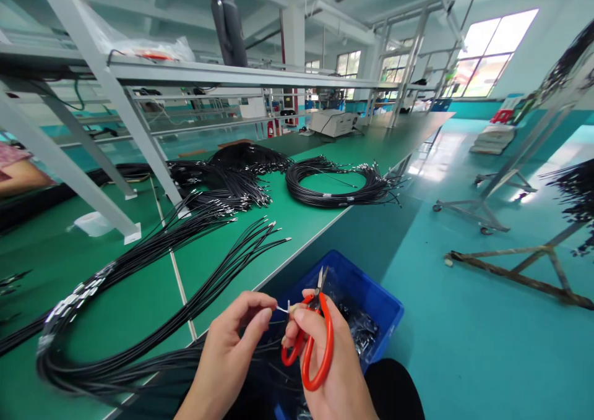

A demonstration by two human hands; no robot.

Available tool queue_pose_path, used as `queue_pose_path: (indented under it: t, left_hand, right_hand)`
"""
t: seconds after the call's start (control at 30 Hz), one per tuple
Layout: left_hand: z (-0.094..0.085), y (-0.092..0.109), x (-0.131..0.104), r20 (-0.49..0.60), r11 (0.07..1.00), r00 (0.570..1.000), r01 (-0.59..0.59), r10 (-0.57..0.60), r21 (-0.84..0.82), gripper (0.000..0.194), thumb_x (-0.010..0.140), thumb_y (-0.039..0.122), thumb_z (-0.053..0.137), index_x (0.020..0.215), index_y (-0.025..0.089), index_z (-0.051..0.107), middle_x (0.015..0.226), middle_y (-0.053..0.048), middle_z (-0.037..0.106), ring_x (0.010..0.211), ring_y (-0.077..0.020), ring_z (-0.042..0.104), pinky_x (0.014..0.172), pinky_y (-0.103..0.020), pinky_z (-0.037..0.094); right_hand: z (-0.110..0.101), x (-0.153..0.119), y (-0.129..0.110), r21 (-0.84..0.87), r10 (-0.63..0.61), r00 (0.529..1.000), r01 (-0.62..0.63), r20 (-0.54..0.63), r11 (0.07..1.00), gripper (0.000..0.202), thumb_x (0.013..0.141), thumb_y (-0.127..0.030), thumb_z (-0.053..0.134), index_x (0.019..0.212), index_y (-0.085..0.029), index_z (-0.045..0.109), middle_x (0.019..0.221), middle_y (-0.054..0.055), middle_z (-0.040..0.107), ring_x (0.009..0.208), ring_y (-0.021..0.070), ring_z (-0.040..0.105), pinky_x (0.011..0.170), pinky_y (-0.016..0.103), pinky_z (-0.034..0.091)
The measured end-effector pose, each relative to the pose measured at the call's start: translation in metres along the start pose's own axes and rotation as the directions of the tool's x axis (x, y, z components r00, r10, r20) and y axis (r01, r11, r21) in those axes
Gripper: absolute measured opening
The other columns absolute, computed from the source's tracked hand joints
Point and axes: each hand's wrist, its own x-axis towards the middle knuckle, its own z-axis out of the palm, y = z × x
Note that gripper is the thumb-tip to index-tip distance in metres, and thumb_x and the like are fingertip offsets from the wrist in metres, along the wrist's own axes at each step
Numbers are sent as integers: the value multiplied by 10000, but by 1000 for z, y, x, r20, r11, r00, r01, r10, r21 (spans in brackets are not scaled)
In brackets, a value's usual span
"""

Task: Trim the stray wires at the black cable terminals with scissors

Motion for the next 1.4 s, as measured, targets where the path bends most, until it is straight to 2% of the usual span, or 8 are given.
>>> queue_pose_path:
  t: [0.1,0.17,0.43,0.87,1.03,1.23,1.3,1.4]
  left_hand:
    - [6,-1,-1,181,919,971,212,-159,-333,34,811,211,585,820,178,587,729,-21,644,666,-155,589,623,-235,470]
    - [10,-1,-1,197,881,964,244,-177,-406,97,807,219,593,736,160,561,657,-12,625,603,-139,563,583,-229,460]
    - [13,-4,-2,112,923,972,232,-207,-307,104,780,218,628,710,147,598,645,4,606,577,-108,518,553,-192,403]
    - [7,-9,0,180,828,959,282,-221,-485,208,726,315,689,705,133,590,627,-6,580,548,-96,453,504,-184,354]
    - [7,-12,2,177,817,950,312,-257,-484,249,694,346,709,707,132,583,619,11,522,535,-90,415,491,-184,339]
    - [8,-5,3,206,817,942,333,-265,-470,254,677,338,725,681,124,589,606,19,512,530,-80,400,499,-183,327]
    - [9,-5,1,218,818,941,333,-259,-469,232,680,325,728,708,123,617,625,9,545,539,-84,423,505,-183,342]
    - [11,-4,-3,185,825,954,296,-234,-481,190,694,300,722,699,128,640,614,5,574,540,-89,452,511,-180,355]
  right_hand:
    - [-1,1,0,-24,-4,998,5,59,1000,85,818,-146,585,898,-163,566,625,10,609,587,127,533,558,212,452]
    - [-3,2,1,-37,-1,997,4,71,999,71,825,-141,568,893,-160,556,606,5,598,567,121,518,550,209,435]
    - [-5,12,4,-268,-186,982,175,-17,947,241,801,-269,658,994,-202,530,593,-45,562,522,96,450,520,200,392]
    - [-3,11,5,-279,-210,978,199,-11,939,386,653,-235,773,932,-211,507,594,-58,580,476,88,502,469,182,403]
    - [-8,7,7,-565,-504,863,403,-27,720,365,656,-273,755,955,-235,548,829,10,671,704,164,610,664,270,494]
    - [-10,7,14,-728,-615,781,485,111,485,210,727,-224,661,926,-247,597,814,19,684,790,215,648,692,310,496]
    - [-13,8,15,-768,-686,704,538,183,348,212,724,-188,659,916,-267,615,804,10,691,748,208,649,646,294,498]
    - [-16,10,17,-761,-753,521,648,402,42,340,689,-111,687,950,-320,629,805,-10,697,714,204,641,642,291,493]
